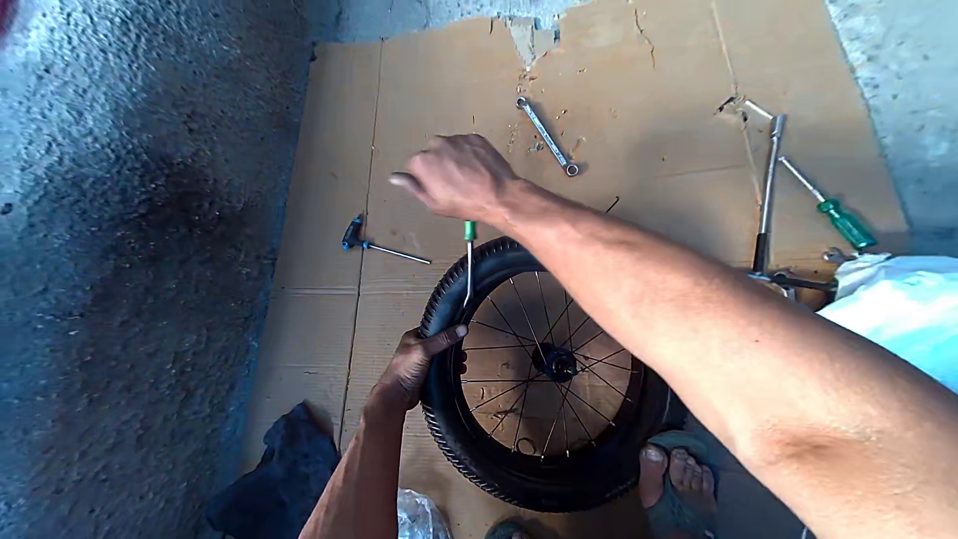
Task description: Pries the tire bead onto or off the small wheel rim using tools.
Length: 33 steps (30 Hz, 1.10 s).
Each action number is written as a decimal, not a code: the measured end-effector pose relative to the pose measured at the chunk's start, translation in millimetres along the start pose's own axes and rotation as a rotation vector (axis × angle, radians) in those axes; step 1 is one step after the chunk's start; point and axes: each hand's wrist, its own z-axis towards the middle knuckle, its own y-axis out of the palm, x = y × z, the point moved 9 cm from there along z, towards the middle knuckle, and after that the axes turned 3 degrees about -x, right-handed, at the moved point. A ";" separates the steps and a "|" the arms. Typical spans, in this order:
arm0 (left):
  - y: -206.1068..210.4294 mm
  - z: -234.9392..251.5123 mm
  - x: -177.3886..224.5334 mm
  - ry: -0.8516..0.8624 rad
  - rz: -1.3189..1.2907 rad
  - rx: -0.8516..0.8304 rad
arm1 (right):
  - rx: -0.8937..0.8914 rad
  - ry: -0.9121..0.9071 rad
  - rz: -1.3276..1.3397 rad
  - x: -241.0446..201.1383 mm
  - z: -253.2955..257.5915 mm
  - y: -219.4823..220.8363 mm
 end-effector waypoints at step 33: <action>5.3 -9.0 8.6 0.002 0.032 0.031 | -1.250 -0.098 -0.321 -30.7 -262.3 56.9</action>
